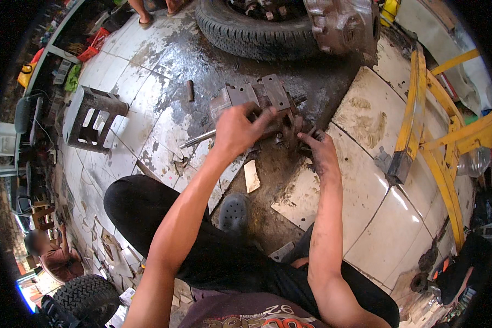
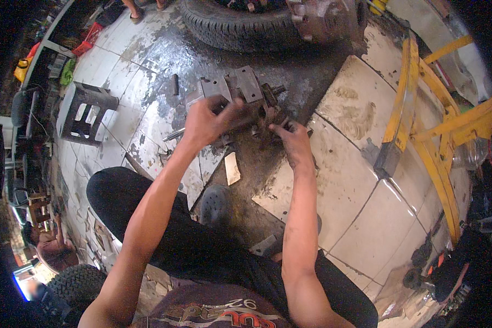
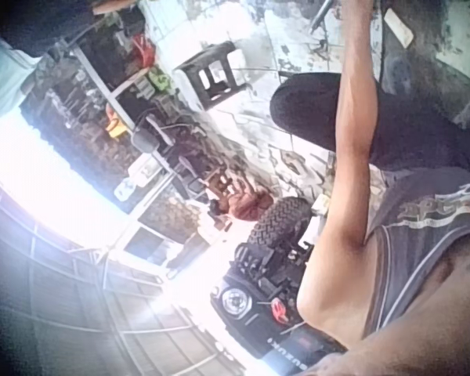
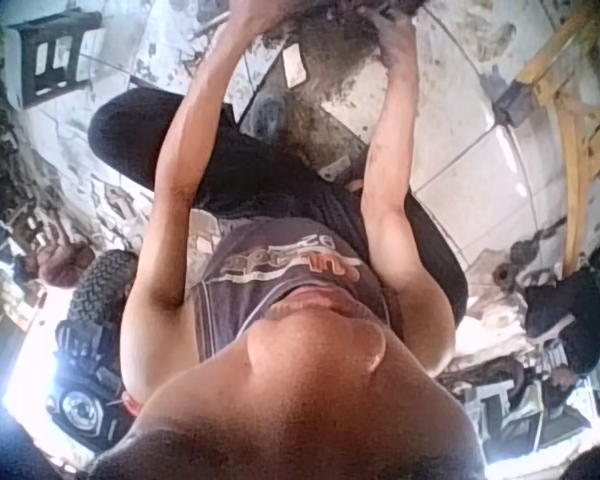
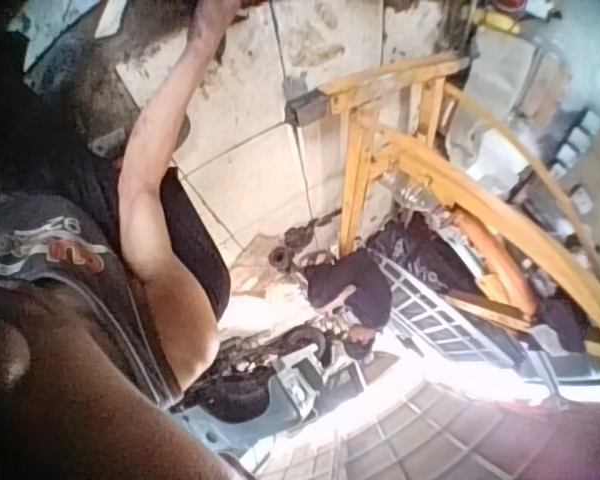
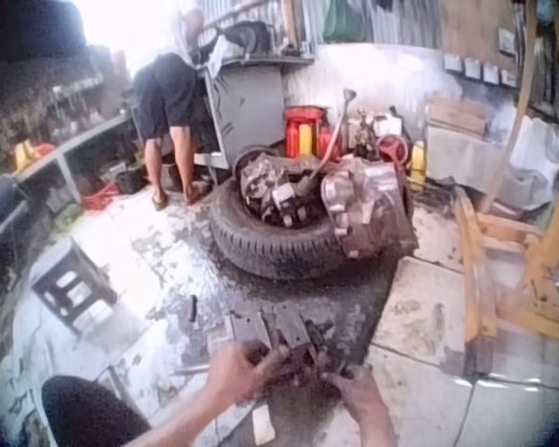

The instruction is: The person sits on the floor of a workshop and uses a small metal file to scrape and clean a metal mechanical component. They repeatedly rub the file against the edges and surfaces of the part, which is resting on a tire, while another person works in the background.

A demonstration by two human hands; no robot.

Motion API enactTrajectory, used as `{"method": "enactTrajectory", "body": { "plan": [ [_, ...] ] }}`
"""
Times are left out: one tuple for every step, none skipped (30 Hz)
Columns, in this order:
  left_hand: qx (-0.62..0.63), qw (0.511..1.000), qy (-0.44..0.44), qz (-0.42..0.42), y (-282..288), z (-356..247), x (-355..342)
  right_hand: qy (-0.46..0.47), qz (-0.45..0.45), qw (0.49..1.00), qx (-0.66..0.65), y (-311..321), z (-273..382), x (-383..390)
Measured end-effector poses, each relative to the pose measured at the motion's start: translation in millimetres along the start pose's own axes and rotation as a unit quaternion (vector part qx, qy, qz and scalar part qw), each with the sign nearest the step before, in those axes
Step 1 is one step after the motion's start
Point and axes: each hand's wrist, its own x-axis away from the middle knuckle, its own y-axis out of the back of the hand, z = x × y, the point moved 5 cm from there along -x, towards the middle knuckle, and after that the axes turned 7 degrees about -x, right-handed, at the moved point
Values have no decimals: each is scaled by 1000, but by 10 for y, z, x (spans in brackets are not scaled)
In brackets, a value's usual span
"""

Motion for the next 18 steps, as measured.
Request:
{"method": "enactTrajectory", "body": {
  "plan": [
    [-28,999,-14,30,-45,-29,22,-5,7,1000,-14,-45,37,31],
    [-4,998,-18,57,-150,22,28,10,25,1000,-11,-90,83,58],
    [27,998,-21,61,-195,19,50,24,41,999,-8,-128,136,93],
    [58,996,-24,66,-242,16,88,39,58,998,-5,-168,192,126],
    [89,993,-28,71,-288,13,124,43,63,997,0,-198,246,157],
    [153,985,-27,74,-311,-27,151,46,67,997,5,-232,324,201],
    [154,985,-18,72,-318,-41,165,50,72,996,11,-261,360,225],
    [155,985,-10,69,-317,-50,175,56,78,995,14,-284,361,229],
    [157,985,-1,67,-308,-70,178,63,83,994,17,-295,370,234],
    [173,981,9,86,-312,-89,182,69,88,993,21,-302,378,237],
    [188,976,20,105,-309,-111,186,63,108,992,8,-307,354,231],
    [204,971,31,123,-315,-115,190,56,128,990,-5,-321,337,225],
    [201,973,28,112,-329,-84,187,49,148,988,-18,-340,322,224],
    [198,975,26,100,-367,-29,185,41,141,989,1,-335,300,221],
    [195,976,23,91,-357,-36,180,33,132,990,21,-355,331,250],
    [181,977,36,104,-363,-22,181,24,124,991,40,-364,341,266],
    [167,978,49,118,-358,-3,181,21,114,993,23,-359,291,244],
    [153,977,61,132,-346,-8,183,19,104,994,7,-349,218,213]
  ]
}}
